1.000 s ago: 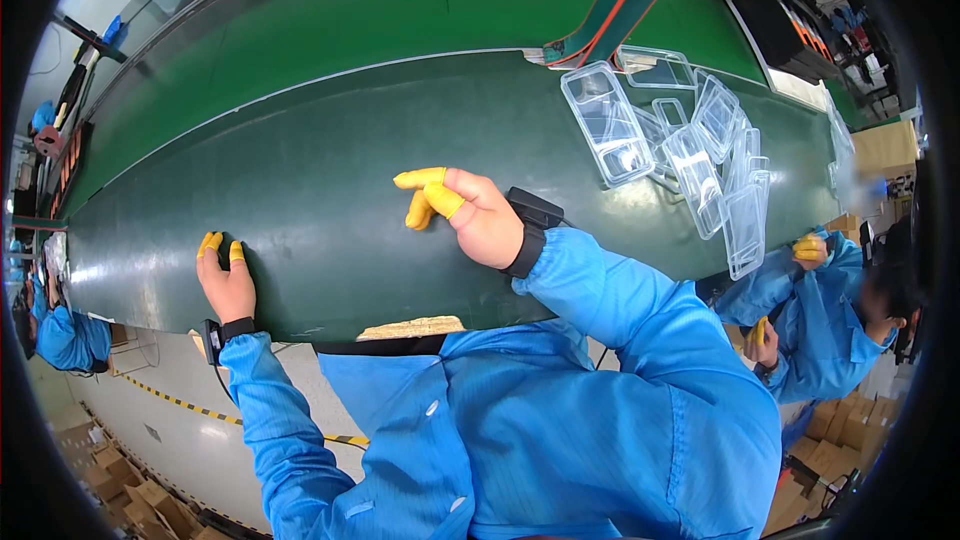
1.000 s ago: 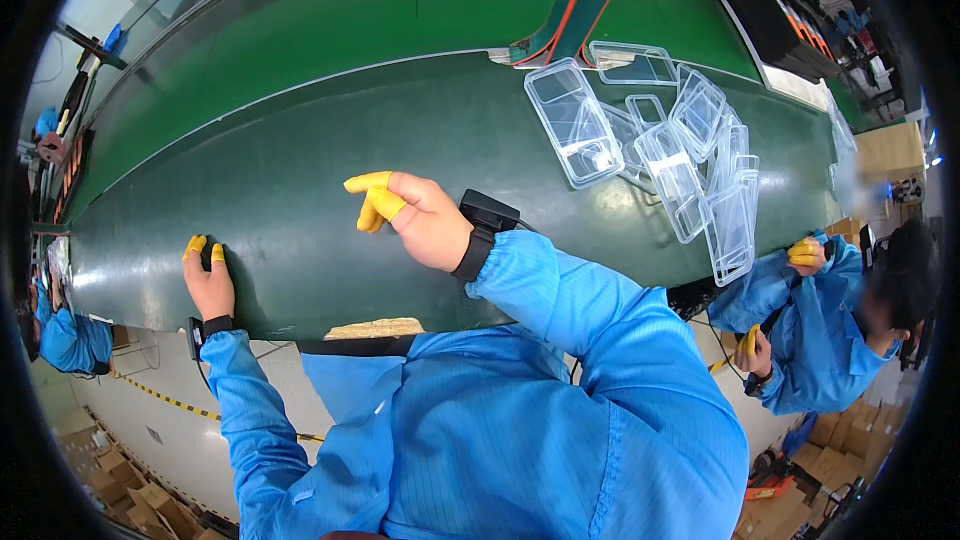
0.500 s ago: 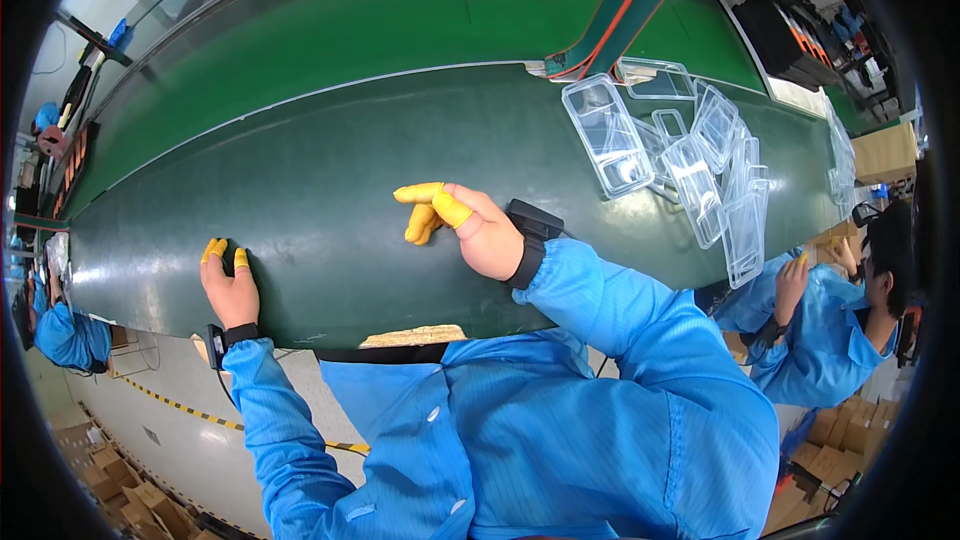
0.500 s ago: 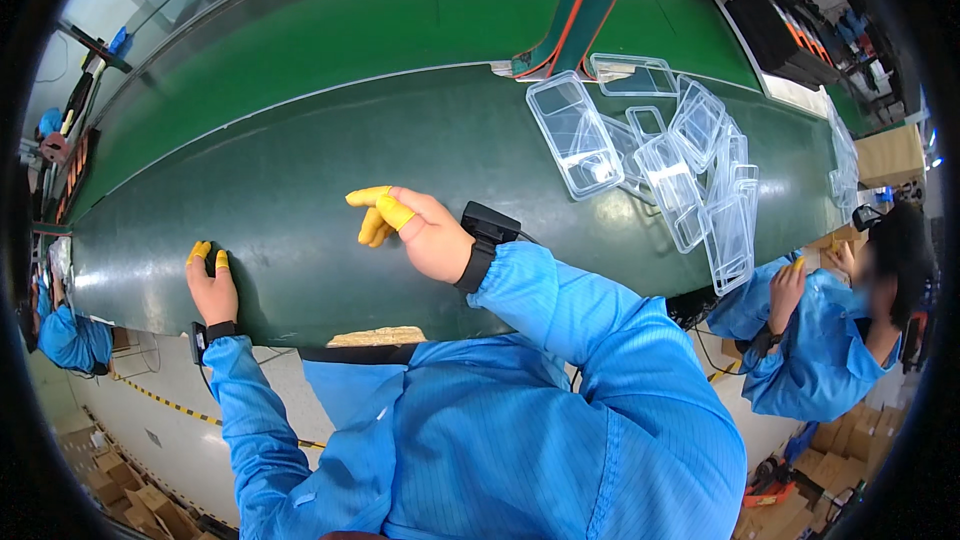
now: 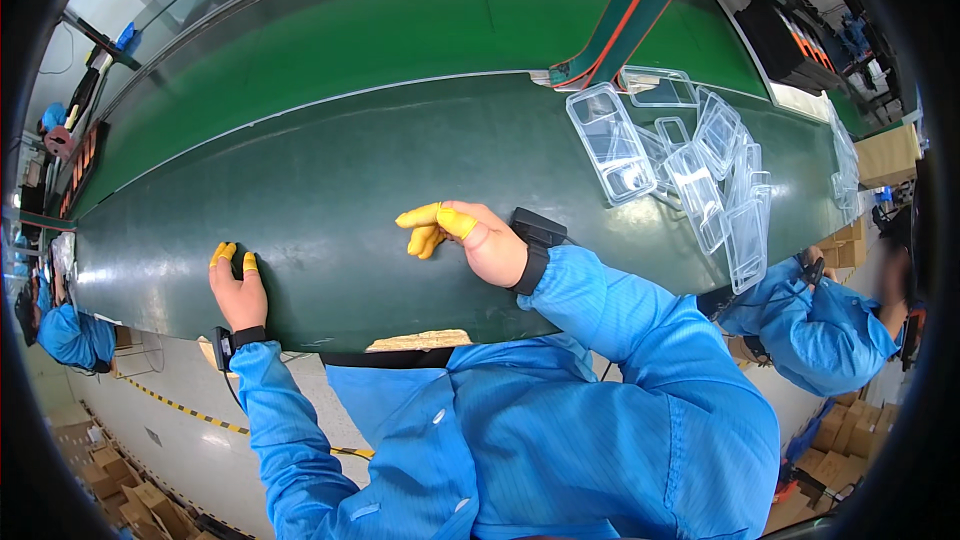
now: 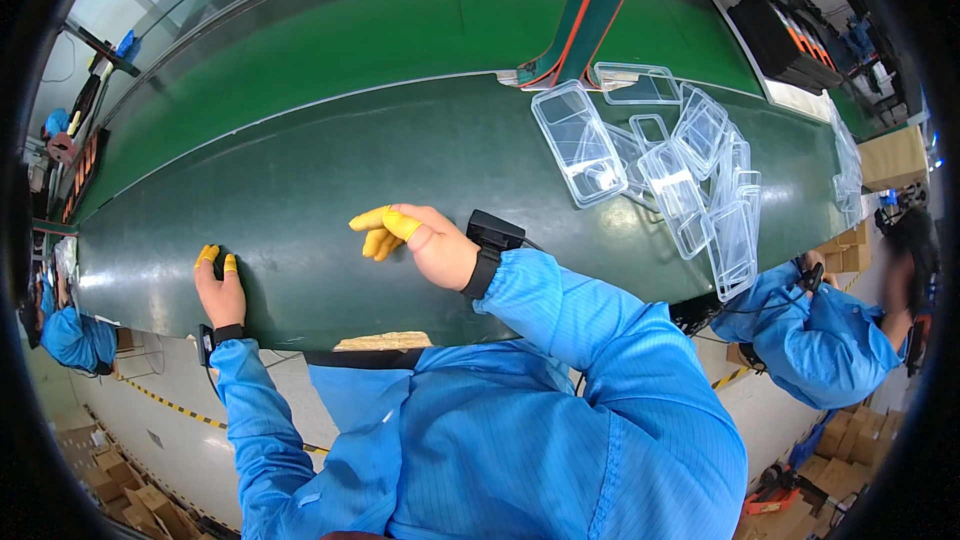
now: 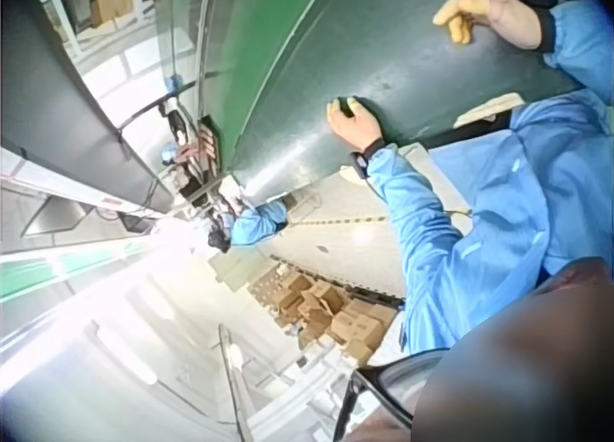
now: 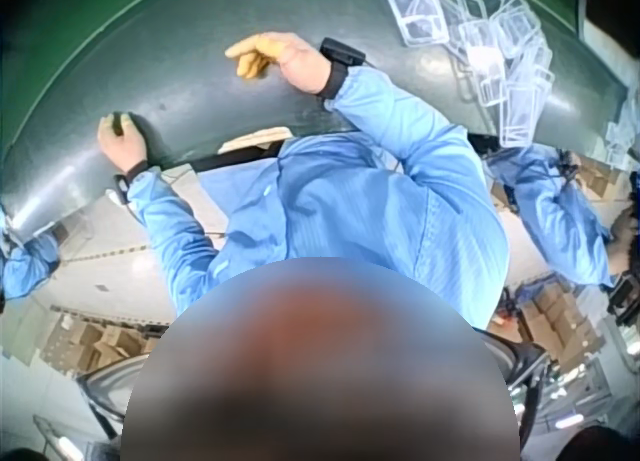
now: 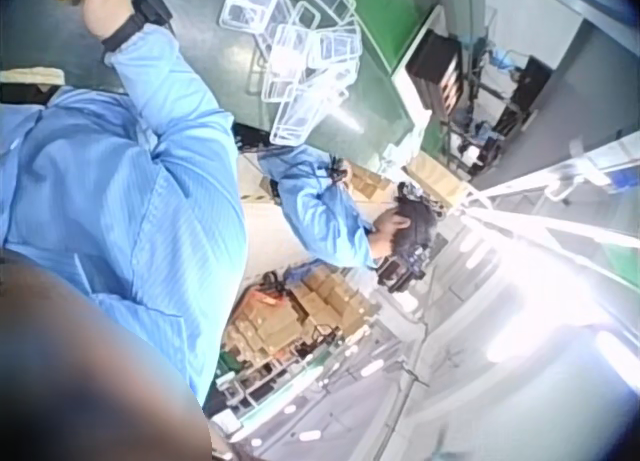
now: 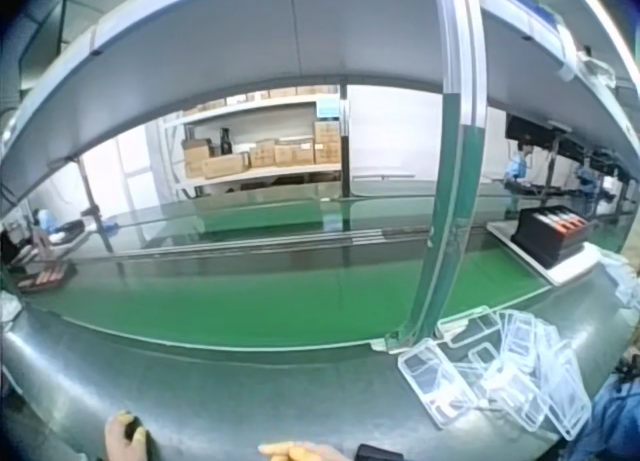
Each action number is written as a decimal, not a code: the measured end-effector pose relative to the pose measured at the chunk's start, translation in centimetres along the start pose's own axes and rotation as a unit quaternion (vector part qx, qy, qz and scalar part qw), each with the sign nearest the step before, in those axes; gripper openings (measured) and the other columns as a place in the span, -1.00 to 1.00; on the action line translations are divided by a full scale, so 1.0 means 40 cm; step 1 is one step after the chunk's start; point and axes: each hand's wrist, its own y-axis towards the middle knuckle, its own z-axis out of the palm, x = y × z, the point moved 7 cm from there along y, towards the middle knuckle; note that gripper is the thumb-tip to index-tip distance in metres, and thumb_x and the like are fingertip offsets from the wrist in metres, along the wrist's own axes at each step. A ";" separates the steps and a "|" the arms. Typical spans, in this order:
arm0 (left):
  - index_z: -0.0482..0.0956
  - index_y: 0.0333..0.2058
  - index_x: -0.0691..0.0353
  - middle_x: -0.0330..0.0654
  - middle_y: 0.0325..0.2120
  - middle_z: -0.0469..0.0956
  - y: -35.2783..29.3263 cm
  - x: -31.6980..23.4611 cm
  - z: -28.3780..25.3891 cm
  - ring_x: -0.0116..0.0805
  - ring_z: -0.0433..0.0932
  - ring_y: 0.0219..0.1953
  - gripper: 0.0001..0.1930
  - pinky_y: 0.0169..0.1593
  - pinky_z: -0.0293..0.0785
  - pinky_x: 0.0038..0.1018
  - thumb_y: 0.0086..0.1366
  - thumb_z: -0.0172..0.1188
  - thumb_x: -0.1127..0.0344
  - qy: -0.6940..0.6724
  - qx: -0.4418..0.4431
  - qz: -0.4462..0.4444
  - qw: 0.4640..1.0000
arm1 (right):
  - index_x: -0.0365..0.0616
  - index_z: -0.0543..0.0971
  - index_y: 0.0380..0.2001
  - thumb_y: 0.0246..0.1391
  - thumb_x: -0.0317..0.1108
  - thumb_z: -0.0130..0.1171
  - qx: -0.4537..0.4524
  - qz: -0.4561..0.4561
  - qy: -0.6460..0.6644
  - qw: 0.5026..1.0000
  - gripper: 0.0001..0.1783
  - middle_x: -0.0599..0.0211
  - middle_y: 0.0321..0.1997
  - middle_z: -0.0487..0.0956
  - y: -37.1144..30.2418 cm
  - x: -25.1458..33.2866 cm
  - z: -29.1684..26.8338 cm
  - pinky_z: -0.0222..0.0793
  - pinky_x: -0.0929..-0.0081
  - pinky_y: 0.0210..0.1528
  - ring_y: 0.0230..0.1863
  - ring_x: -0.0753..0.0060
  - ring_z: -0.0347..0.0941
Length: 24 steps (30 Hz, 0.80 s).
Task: The worker moves a tray of smartphones to a conveyor line and then begins to inspect or assemble a phone with its case.
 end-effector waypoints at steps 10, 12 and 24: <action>0.57 -0.04 0.38 0.10 0.06 0.52 0.000 -0.009 -0.003 0.08 0.45 0.14 -0.70 0.24 0.33 -0.18 0.27 0.23 0.39 0.001 -0.003 -0.002 1.000 | -0.25 0.50 0.17 0.48 -0.19 -0.19 0.009 0.005 -0.021 1.000 -0.55 0.24 -0.14 0.63 0.000 0.001 0.008 0.42 0.43 0.09 -0.13 0.44 0.50; 0.57 -0.05 0.38 0.10 0.05 0.52 0.000 -0.011 -0.004 0.08 0.45 0.12 -0.70 0.23 0.34 -0.19 0.27 0.23 0.40 0.003 -0.004 0.001 1.000 | -0.25 0.49 0.19 0.49 -0.22 -0.20 0.012 0.001 -0.031 0.999 -0.56 0.23 -0.14 0.63 0.000 0.006 0.013 0.43 0.43 0.08 -0.13 0.44 0.50; 0.56 -0.04 0.39 0.11 0.05 0.52 0.000 -0.002 0.001 0.09 0.45 0.12 -0.70 0.23 0.34 -0.19 0.27 0.23 0.40 0.004 -0.003 0.003 1.000 | -0.22 0.43 0.25 0.34 -0.57 -0.28 0.004 0.046 0.033 0.998 -0.52 0.17 -0.10 0.63 0.002 -0.013 0.012 0.43 0.42 0.09 -0.12 0.41 0.47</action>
